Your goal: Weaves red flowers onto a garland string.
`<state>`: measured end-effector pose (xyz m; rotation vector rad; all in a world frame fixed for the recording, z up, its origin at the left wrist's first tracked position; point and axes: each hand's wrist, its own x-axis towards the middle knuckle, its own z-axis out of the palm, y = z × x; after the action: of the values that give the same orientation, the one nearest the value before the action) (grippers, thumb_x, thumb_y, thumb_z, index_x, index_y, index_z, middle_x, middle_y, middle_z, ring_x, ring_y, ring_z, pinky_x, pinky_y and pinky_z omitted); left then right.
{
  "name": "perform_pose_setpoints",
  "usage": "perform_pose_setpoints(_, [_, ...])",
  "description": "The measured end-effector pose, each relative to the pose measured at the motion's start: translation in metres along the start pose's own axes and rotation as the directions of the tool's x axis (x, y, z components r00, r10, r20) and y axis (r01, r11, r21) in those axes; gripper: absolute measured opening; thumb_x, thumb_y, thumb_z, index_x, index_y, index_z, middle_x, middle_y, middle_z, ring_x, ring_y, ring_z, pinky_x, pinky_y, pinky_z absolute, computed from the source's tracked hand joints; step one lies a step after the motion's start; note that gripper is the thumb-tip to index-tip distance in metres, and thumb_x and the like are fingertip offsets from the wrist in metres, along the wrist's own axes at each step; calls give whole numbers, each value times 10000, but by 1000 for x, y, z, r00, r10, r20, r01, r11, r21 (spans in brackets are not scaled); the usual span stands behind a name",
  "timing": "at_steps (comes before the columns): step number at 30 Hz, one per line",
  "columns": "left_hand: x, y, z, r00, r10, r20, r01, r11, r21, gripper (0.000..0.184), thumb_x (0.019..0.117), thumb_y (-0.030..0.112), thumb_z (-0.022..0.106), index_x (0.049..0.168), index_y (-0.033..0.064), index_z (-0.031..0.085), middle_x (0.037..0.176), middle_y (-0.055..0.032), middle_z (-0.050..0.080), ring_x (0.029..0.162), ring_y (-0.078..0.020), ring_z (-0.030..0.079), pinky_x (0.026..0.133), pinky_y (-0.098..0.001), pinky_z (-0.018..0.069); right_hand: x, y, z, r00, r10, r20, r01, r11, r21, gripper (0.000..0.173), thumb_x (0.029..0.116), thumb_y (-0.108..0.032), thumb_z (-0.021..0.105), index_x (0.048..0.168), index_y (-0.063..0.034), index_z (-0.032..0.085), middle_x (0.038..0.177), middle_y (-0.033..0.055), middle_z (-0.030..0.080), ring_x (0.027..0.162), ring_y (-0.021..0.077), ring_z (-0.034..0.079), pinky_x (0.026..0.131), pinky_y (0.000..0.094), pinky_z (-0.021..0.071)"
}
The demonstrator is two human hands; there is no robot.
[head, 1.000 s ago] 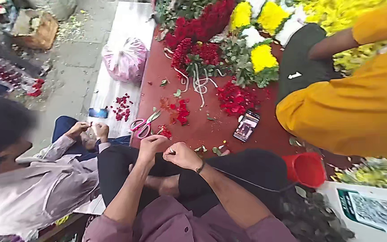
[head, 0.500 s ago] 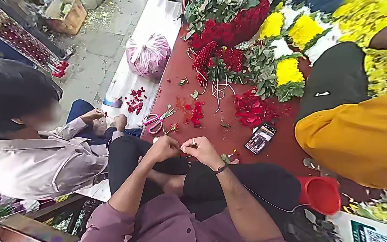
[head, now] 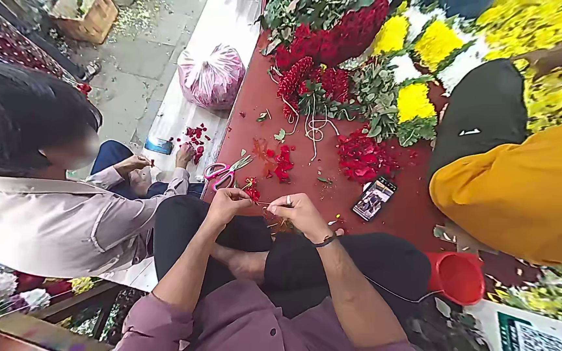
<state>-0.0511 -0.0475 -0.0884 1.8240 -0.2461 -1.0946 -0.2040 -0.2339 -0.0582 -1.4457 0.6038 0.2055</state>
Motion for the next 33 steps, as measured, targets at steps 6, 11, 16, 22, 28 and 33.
perform_pose_setpoints(6, [3, 0, 0, 999, -30, 20, 25, 981, 192, 124, 823, 209, 833, 897, 123, 781, 820, -13, 750, 731, -111, 693, 726, -374, 589, 58, 19, -55, 921, 296, -252, -373, 855, -360, 209, 1011, -140, 579, 1110, -64, 747, 1014, 116, 736, 871, 248, 687, 781, 480, 554])
perform_pose_setpoints(11, [2, -5, -1, 998, 2, 66, -22, 956, 292, 162, 843, 294, 785, 926, 156, 788, 822, 14, 735, 729, -105, 672, 728, -377, 569, 134, 44, -48, 823, 223, -523, -506, 708, -493, 283, 901, -331, 736, 1094, -128, 775, 1083, 165, 743, 1051, 386, 691, 871, 669, 521])
perform_pose_setpoints(16, [7, -5, 4, 996, -5, 93, -22, 957, 289, 149, 843, 277, 784, 922, 151, 784, 802, 15, 742, 709, -99, 693, 708, -359, 592, 143, 59, -40, 794, 213, -570, -509, 746, -431, 218, 825, -277, 802, 979, -130, 760, 990, 123, 744, 966, 341, 703, 801, 621, 543])
perform_pose_setpoints(22, [11, -5, 10, 992, 3, 127, -41, 954, 297, 131, 846, 278, 788, 919, 170, 785, 770, 34, 729, 673, -86, 665, 682, -357, 571, 134, 64, -56, 880, 197, -432, -401, 795, -455, 339, 829, -111, 734, 1166, -144, 756, 1045, 112, 751, 1013, 322, 708, 866, 620, 555])
perform_pose_setpoints(28, [8, -9, 6, 996, 4, 84, -30, 950, 311, 138, 842, 282, 794, 922, 169, 789, 778, 21, 732, 685, -101, 669, 677, -378, 563, 118, 45, -66, 854, 151, -498, -284, 937, -202, 208, 898, -176, 766, 1033, -20, 744, 940, 143, 738, 798, 247, 720, 782, 470, 608])
perform_pose_setpoints(33, [12, -7, 9, 996, -11, 90, -19, 944, 329, 144, 852, 278, 796, 933, 161, 787, 787, 9, 732, 692, -113, 666, 691, -403, 555, 88, 21, -74, 823, 86, -561, -192, 972, -132, 175, 916, -149, 750, 1024, -11, 753, 931, 129, 722, 812, 213, 664, 769, 430, 550])
